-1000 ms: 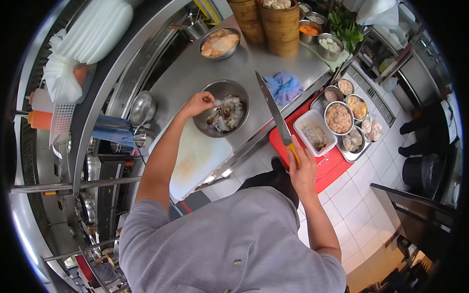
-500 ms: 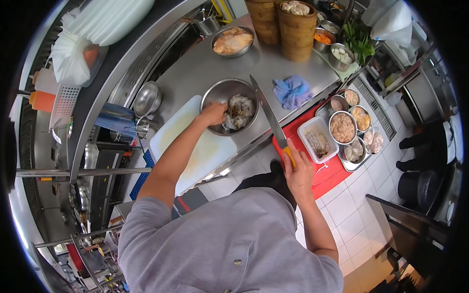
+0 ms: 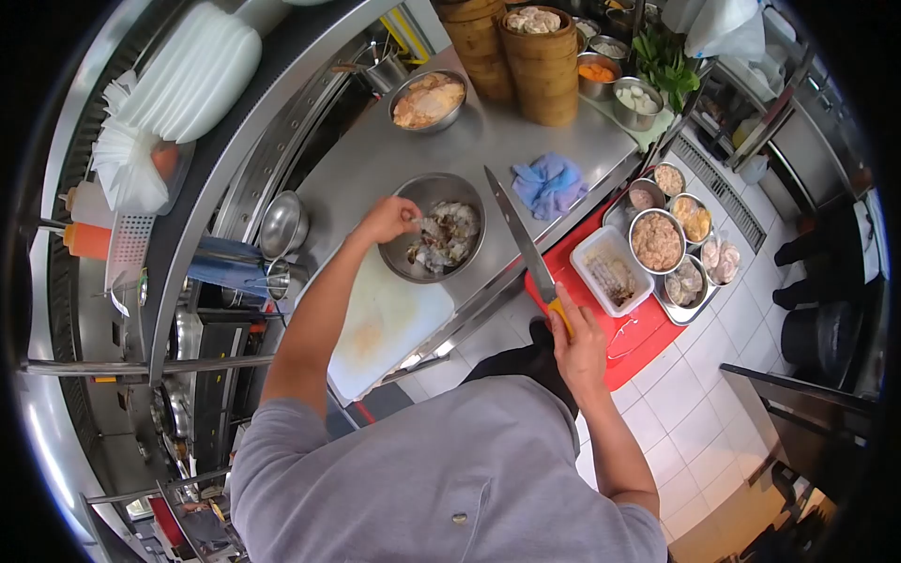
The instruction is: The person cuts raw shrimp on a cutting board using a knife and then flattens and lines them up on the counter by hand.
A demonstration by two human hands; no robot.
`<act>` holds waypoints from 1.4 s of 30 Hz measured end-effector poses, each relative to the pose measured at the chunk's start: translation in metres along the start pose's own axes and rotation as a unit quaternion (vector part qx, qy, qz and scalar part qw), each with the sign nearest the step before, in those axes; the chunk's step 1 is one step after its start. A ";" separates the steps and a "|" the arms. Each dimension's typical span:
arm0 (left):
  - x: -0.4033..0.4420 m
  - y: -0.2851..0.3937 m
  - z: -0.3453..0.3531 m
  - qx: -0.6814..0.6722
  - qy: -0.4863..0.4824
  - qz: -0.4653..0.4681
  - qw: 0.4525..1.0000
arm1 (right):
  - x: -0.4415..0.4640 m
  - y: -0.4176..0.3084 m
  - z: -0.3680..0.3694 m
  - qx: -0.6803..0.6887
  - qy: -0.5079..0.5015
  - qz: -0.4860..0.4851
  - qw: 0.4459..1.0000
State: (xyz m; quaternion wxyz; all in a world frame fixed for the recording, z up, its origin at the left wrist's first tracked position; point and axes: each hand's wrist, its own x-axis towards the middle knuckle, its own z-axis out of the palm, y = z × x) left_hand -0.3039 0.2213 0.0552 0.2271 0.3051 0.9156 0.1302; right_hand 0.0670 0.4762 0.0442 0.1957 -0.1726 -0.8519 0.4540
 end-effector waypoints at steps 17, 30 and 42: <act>-0.018 0.048 -0.019 -0.370 0.060 0.142 0.916 | 0.011 -0.015 0.001 -0.008 -0.026 -0.027 0.999; -0.008 -0.001 0.064 0.116 -0.017 -0.078 0.990 | -0.001 -0.009 0.003 0.003 -0.021 -0.026 0.999; -0.002 0.004 0.090 0.286 -0.032 -0.066 0.955 | -0.014 -0.008 -0.003 -0.015 -0.028 0.005 0.999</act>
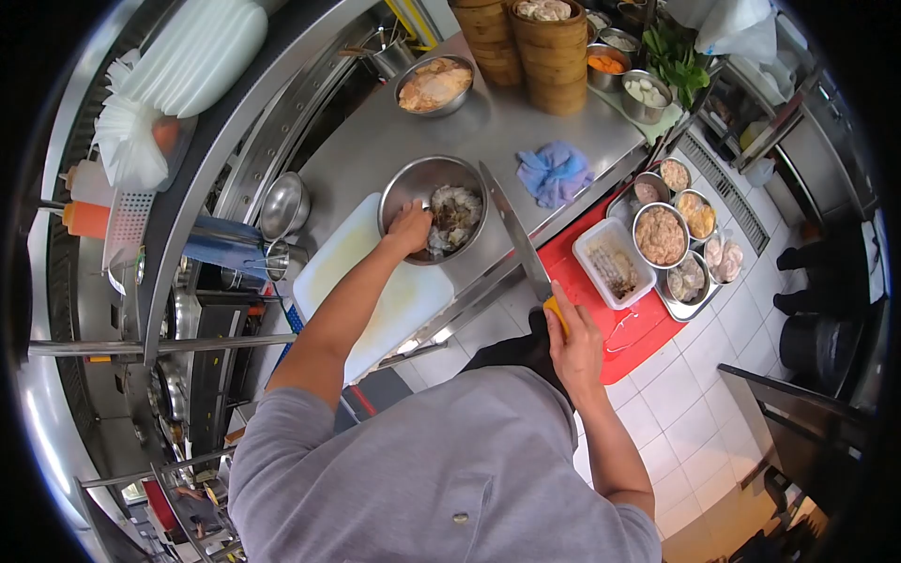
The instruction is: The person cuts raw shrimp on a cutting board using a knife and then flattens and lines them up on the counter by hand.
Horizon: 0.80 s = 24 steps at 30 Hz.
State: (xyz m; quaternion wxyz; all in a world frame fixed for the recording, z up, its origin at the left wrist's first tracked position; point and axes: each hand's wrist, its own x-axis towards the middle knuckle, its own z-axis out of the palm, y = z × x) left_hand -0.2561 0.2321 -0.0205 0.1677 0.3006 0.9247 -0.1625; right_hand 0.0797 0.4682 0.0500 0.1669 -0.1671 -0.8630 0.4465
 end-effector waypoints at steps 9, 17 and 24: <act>-0.008 -0.036 -0.036 -0.140 0.006 0.032 0.990 | 0.001 0.010 0.002 0.020 0.009 -0.002 1.000; -0.006 -0.031 0.007 -0.222 0.126 0.111 0.960 | 0.009 -0.004 0.015 0.018 -0.017 -0.048 0.999; -0.021 -0.030 -0.032 -0.240 0.153 0.124 0.951 | -0.007 -0.014 0.015 0.028 -0.052 -0.019 0.998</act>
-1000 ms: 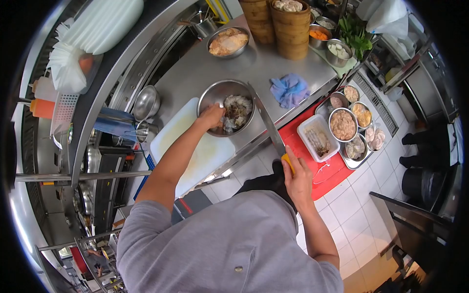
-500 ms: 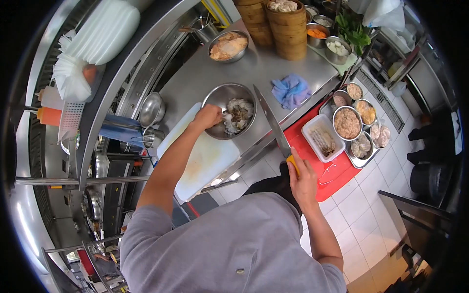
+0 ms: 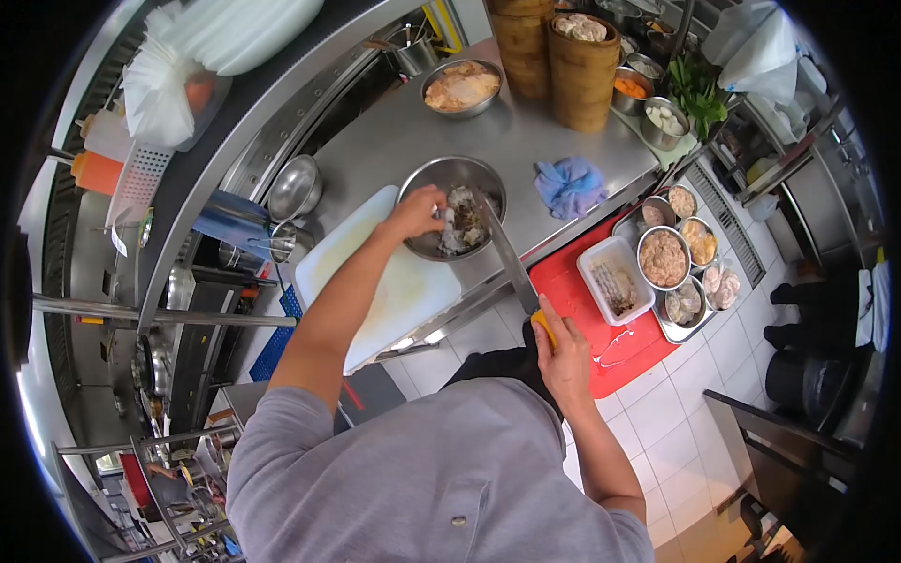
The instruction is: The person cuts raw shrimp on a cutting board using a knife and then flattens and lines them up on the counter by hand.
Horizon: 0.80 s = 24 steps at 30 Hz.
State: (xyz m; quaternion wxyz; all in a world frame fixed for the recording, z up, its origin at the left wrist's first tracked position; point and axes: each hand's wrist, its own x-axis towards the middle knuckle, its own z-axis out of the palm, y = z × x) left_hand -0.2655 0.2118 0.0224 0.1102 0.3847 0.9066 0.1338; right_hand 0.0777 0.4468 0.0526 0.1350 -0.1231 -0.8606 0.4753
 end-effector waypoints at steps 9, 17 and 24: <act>-0.099 -0.024 -0.063 -0.402 0.314 -0.111 0.853 | -0.008 -0.006 0.024 0.019 -0.004 -0.036 0.999; -0.220 -0.045 0.007 -0.113 0.295 -0.283 0.906 | -0.007 0.001 0.108 0.045 -0.178 -0.130 0.974; -0.260 -0.046 0.072 -0.146 0.221 -0.195 0.944 | 0.009 0.011 0.171 0.158 -0.341 0.150 0.914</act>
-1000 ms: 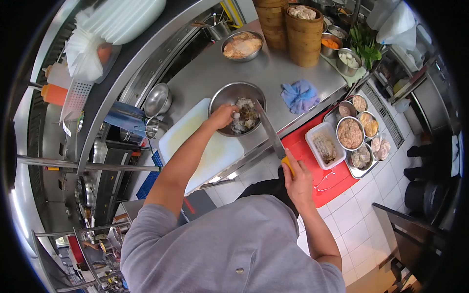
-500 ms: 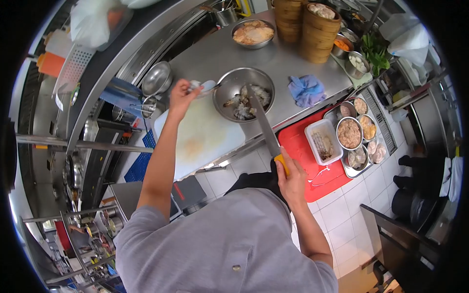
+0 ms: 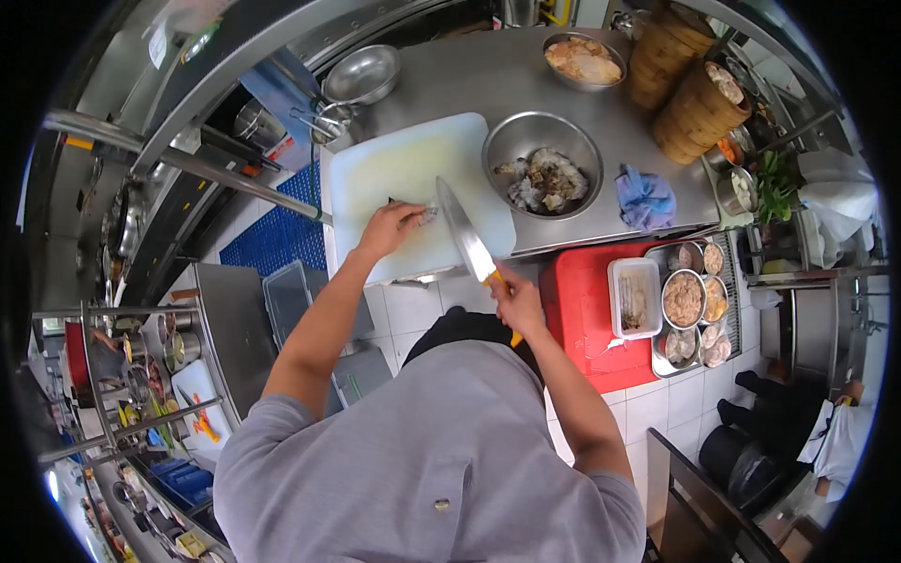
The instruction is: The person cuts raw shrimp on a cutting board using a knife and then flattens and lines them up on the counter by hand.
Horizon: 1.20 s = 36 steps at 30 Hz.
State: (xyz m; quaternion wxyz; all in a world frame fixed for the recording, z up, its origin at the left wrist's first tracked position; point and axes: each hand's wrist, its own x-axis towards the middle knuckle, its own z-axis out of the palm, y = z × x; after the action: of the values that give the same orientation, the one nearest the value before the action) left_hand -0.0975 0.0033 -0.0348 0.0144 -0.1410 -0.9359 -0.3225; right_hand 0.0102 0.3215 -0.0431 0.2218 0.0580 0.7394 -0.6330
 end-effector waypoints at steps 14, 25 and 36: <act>0.009 -0.001 -0.004 0.046 -0.001 0.057 0.997 | 0.012 -0.018 0.012 0.090 -0.062 0.069 0.992; -0.008 0.023 0.035 -0.004 0.144 -0.083 0.986 | -0.065 0.004 0.001 0.004 -0.026 0.070 0.997; -0.037 0.026 0.031 0.091 0.174 -0.006 0.981 | -0.077 0.005 -0.046 -0.050 0.016 -0.004 0.999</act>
State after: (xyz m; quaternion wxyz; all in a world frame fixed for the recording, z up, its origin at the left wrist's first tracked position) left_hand -0.0529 0.0318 -0.0482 0.1880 -0.0751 -0.9452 -0.2561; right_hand 0.0692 0.3820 -0.0119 0.2100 0.0533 0.7739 -0.5950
